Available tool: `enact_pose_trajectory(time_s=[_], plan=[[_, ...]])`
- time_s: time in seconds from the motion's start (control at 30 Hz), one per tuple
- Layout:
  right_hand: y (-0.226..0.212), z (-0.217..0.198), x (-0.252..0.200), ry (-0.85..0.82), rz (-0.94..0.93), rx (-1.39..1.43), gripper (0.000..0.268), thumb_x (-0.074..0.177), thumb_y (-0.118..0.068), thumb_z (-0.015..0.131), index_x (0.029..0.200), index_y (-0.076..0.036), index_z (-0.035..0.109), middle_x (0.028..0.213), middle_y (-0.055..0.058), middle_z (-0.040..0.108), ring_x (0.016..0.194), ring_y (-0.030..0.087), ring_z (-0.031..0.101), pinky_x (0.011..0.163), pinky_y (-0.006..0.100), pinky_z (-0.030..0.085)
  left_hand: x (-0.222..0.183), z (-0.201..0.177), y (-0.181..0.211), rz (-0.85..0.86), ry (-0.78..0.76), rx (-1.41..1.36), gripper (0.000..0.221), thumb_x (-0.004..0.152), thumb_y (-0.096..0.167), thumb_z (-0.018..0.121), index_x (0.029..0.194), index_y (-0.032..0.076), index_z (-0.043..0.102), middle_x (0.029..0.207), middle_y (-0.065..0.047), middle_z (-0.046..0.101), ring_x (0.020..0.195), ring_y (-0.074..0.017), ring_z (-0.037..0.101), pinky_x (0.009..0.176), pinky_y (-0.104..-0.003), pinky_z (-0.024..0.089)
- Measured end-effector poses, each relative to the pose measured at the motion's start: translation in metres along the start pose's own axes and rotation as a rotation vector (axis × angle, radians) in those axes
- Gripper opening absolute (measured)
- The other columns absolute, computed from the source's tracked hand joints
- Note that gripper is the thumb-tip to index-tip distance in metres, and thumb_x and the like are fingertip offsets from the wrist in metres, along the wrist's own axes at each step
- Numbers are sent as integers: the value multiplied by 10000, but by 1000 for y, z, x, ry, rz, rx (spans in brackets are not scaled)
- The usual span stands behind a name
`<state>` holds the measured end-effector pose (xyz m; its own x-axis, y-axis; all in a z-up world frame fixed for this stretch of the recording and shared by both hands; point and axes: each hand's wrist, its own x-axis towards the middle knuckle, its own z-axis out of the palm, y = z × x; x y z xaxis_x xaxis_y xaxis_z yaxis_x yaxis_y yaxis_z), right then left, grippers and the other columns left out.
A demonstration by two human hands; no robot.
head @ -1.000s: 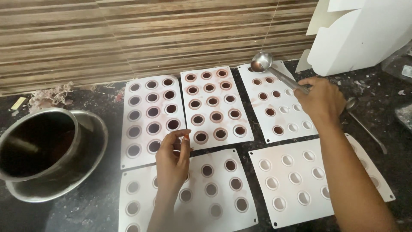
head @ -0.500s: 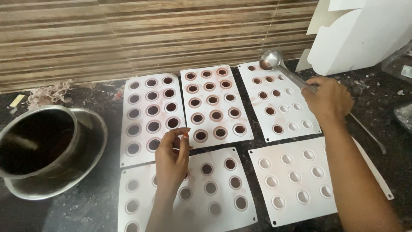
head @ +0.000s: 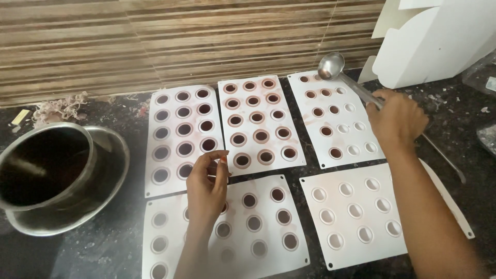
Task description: Pouring a dark liquid into circular silicone molds using a ladle.
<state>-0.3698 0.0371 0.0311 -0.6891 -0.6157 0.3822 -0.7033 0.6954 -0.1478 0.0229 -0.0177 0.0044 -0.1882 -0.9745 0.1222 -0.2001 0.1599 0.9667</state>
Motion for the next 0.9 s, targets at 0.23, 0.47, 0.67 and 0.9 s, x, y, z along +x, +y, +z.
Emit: enact_pose_trajectory(time_s=[0.23,0.47,0.67,0.9], plan=[[-3,3,-10,106,-109,-66,254,911,-307,803,1156,-238,801,973,144,757,809,373,728,648,519,539,0,0,2,-11,-10,14,199,984,140,591,1109,44,712,707,-28,639,634,-95,668,504,-262,494],[3,14,-16,214,-212,-101,277,925,-274,797,1198,-228,788,1029,123,754,752,354,719,611,489,528,1,0,-3,9,-5,5,200,989,150,597,1114,44,711,704,-29,623,655,-92,681,520,-249,514],[16,31,-22,228,-269,-174,227,969,-257,804,1194,-231,785,1026,59,763,764,261,734,688,436,540,0,-1,-2,-10,4,-37,195,994,146,601,1125,51,711,648,-28,608,529,-77,564,495,-249,461],[-37,-37,-20,23,-111,273,287,918,-238,847,1202,-214,807,923,97,784,702,260,692,685,422,501,-1,1,0,4,89,-65,180,980,118,611,1103,45,720,647,-44,534,503,-96,475,457,-282,388]])
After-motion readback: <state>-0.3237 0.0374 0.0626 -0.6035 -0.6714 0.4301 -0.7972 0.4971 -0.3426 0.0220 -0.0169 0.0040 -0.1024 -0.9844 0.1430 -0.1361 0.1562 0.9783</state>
